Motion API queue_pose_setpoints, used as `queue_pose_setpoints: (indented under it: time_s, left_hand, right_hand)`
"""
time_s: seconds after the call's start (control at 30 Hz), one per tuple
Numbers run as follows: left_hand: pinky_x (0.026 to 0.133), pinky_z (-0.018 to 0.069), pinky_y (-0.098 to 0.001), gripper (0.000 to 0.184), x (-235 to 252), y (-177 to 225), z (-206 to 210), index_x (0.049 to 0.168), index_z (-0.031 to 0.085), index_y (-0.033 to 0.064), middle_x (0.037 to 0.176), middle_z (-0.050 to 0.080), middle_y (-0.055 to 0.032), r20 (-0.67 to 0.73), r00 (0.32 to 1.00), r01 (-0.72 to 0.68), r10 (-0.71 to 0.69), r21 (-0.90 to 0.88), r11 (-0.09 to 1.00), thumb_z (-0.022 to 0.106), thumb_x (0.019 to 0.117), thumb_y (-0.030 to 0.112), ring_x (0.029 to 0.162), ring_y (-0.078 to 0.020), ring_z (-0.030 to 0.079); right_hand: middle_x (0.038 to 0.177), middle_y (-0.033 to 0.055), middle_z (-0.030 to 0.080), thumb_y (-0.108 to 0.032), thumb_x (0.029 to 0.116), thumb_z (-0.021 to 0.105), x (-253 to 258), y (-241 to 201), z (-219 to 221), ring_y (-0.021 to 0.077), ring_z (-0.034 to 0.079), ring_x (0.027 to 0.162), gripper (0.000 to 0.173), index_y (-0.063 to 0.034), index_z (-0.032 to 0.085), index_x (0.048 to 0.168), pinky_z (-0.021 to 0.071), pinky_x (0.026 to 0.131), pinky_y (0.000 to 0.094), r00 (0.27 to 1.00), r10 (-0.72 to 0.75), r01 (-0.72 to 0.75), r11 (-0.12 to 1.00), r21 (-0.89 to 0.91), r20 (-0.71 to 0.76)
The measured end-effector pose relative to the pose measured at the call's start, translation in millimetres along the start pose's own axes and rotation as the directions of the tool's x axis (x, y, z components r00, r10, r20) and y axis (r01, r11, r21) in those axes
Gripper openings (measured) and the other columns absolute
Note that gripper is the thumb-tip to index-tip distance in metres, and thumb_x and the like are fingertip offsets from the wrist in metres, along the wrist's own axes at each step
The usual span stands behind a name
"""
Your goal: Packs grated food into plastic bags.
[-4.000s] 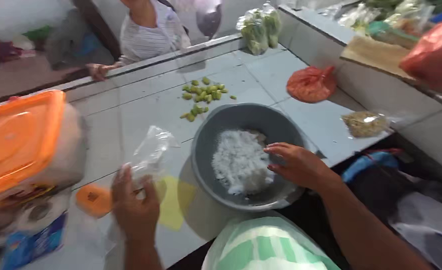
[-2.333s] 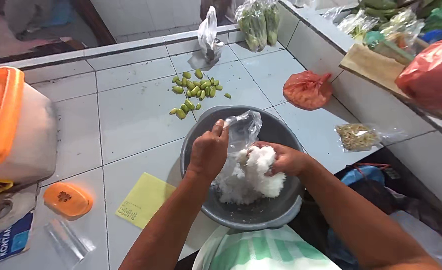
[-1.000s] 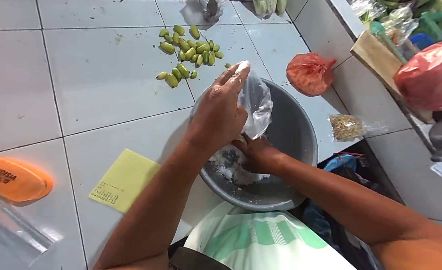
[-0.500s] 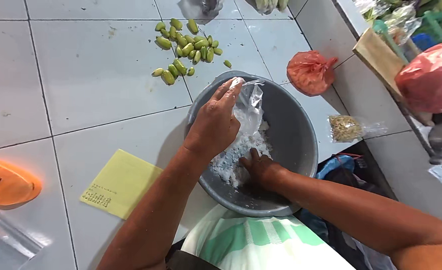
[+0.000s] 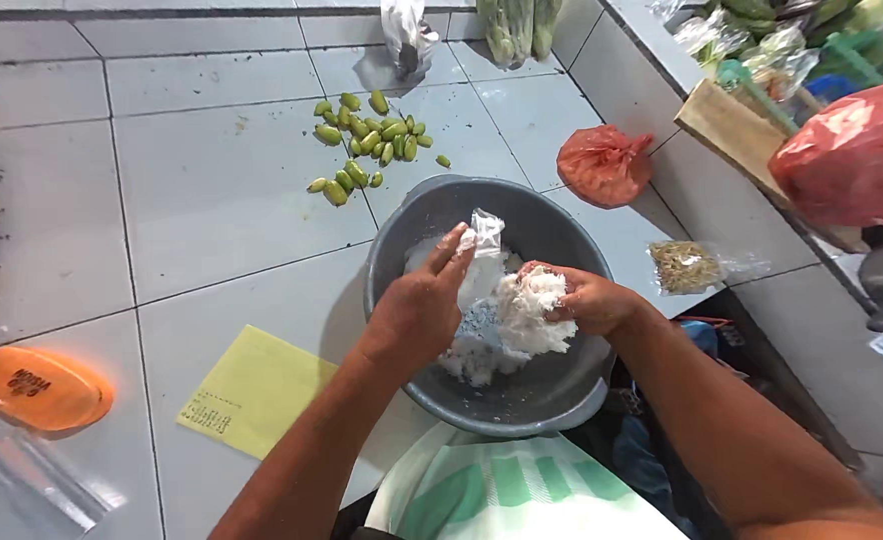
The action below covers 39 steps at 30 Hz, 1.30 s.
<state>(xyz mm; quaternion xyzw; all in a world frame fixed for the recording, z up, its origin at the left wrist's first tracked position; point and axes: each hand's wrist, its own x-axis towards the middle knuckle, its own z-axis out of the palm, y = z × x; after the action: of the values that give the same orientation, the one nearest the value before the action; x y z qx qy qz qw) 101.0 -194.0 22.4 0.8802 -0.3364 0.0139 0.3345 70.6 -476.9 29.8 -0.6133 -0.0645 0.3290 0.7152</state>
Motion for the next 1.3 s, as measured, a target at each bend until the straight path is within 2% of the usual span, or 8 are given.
queue_pose_setpoints:
  time_s: [0.13,0.33,0.53,0.63,0.73,0.87,1.07,1.3]
  left_hand:
    - [0.085,0.0621,-0.042,0.072,-6,6,11,0.156,0.043,0.0113,0.167,0.031,-0.0065,0.021,1.0,-0.002,0.003,-0.028,1.0,0.066,0.0883,0.002,0.116,-0.0226,0.068]
    - [0.111,0.0478,-0.0431,0.071,15,-4,0,0.154,0.043,0.002,0.161,0.04,-0.0175,-0.164,0.984,0.039,-0.066,-0.164,0.986,0.063,0.086,0.005,0.141,-0.0254,0.05]
    - [0.066,0.0626,-0.0314,0.07,53,11,-47,0.156,0.042,0.0092,0.156,0.046,-0.0116,-0.242,0.965,0.009,-0.103,-0.362,0.932,0.059,0.0886,0.002,0.086,-0.0104,0.071]
    - [0.061,0.0623,-0.0262,0.069,61,22,-73,0.154,0.044,0.0087,0.156,0.047,-0.0078,-0.284,0.955,-0.06,-0.084,-0.464,0.884,0.058,0.0871,0.0,0.083,-0.0062,0.071]
    - [0.06,0.0619,-0.0247,0.066,65,31,-87,0.15,0.049,0.0042,0.15,0.051,-0.0109,-0.351,0.935,-0.144,-0.055,-0.517,0.844,0.059,0.0851,-0.001,0.087,-0.0076,0.071]
    - [0.064,0.0628,-0.0232,0.061,64,30,-93,0.146,0.051,0.0013,0.145,0.055,-0.0111,-0.38,0.925,-0.197,-0.002,-0.482,0.854,0.059,0.0857,-0.001,0.09,-0.0067,0.071]
    - [0.061,0.0626,-0.0228,0.065,62,15,-93,0.151,0.047,0.0041,0.15,0.052,-0.0088,-0.33,0.944,-0.166,-0.023,-0.534,0.829,0.059,0.0871,-0.003,0.086,-0.0054,0.071]
    - [0.063,0.0627,-0.0234,0.067,71,19,-85,0.152,0.046,0.0048,0.151,0.05,-0.0084,-0.198,0.978,-0.18,0.071,-0.614,0.769,0.058,0.0879,-0.007,0.091,-0.0062,0.07]
  right_hand:
    - [0.107,0.0005,0.071,-0.022,0.0933,0.068,29,-10,35,0.0113,0.071,0.088,0.046,-0.0208,0.052,0.137,0.0619,0.075,0.031,0.99,-0.067,0.084,0.986,0.142,-0.126]
    - [0.148,0.0155,0.048,0.001,0.0967,0.049,52,-47,69,0.0222,0.065,0.117,0.082,-0.014,0.006,0.165,0.0603,0.093,0.0397,0.924,-0.107,0.118,0.993,0.009,-0.367]
    - [0.105,0.0068,0.072,-0.01,0.1032,0.052,34,-65,41,0.0173,0.073,0.08,0.028,-0.0074,0.054,0.131,0.0629,0.063,0.034,0.653,-0.33,0.155,0.939,-0.306,-0.682]
    - [0.101,0.0146,0.07,-0.013,0.099,0.058,54,-21,12,0.0247,0.071,0.087,0.024,0.0009,0.064,0.118,0.0614,0.079,0.0477,0.755,-0.315,-0.216,0.709,-0.672,-0.575]
    - [0.126,0.0212,0.065,-0.021,0.0888,0.076,86,23,15,0.0387,0.064,0.117,0.044,-0.0073,0.066,0.13,0.0529,0.099,0.0615,0.913,-0.156,-0.307,0.344,-0.887,-0.377]
    - [0.149,0.0244,0.046,-0.032,0.0712,0.093,116,47,33,0.0497,0.044,0.136,0.095,-0.0198,0.046,0.153,0.0505,0.092,0.0679,0.931,0.023,-0.364,0.035,-0.931,-0.363]
    - [0.118,0.0203,0.069,-0.011,0.0944,0.064,130,42,43,0.0407,0.067,0.11,0.028,-0.0087,0.068,0.122,0.0558,0.088,0.0617,0.919,0.026,-0.393,0.014,-0.919,-0.393]
    - [0.119,0.0183,0.071,-0.029,0.0982,0.063,139,83,65,0.0365,0.067,0.114,0.038,-0.0093,0.067,0.13,0.054,0.093,0.0606,0.953,-0.25,-0.165,0.035,-0.986,-0.169]
